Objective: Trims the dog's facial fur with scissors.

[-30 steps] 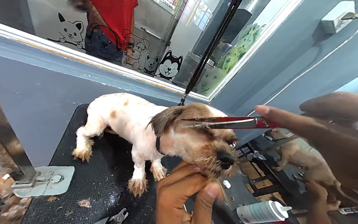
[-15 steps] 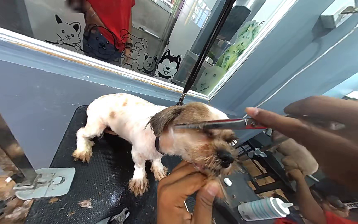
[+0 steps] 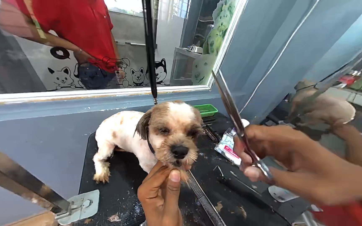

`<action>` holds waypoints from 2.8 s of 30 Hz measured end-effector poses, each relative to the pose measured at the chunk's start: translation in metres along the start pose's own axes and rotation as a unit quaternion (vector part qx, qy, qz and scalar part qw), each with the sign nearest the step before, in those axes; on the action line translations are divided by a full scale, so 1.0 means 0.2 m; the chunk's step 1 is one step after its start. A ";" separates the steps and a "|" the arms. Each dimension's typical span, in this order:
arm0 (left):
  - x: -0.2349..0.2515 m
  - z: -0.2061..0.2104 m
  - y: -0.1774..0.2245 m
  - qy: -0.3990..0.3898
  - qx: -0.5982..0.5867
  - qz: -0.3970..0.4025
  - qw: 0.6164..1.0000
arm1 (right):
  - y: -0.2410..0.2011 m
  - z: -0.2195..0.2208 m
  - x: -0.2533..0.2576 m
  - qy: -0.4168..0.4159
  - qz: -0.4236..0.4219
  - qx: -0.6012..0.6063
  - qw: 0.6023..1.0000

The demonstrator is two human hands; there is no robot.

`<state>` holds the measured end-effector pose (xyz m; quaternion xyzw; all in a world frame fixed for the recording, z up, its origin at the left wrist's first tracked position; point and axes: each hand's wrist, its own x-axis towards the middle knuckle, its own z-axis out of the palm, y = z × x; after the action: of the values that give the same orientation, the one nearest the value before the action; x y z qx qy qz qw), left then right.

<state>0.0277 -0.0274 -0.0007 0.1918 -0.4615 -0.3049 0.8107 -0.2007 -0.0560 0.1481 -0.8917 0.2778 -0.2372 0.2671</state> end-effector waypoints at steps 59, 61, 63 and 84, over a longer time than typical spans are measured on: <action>-0.06 0.00 0.04 -0.025 -0.008 -0.030 0.999 | 0.12 0.01 -0.01 -0.078 -0.034 -0.138 0.987; -0.07 -0.01 0.04 -0.025 -0.008 -0.031 0.999 | 0.12 0.00 -0.01 -0.076 -0.032 -0.133 0.988; -0.06 0.00 0.05 -0.024 -0.014 -0.032 0.999 | 0.10 0.00 -0.02 -0.079 -0.026 -0.123 0.989; -0.02 0.08 0.08 0.000 -0.007 -0.024 1.000 | 0.17 0.29 -0.09 0.103 -0.074 -0.161 0.979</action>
<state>0.0172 -0.0137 0.0138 0.1970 -0.4546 -0.3272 0.8047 -0.1922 -0.0484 0.0790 -0.9120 0.2714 -0.2991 0.0717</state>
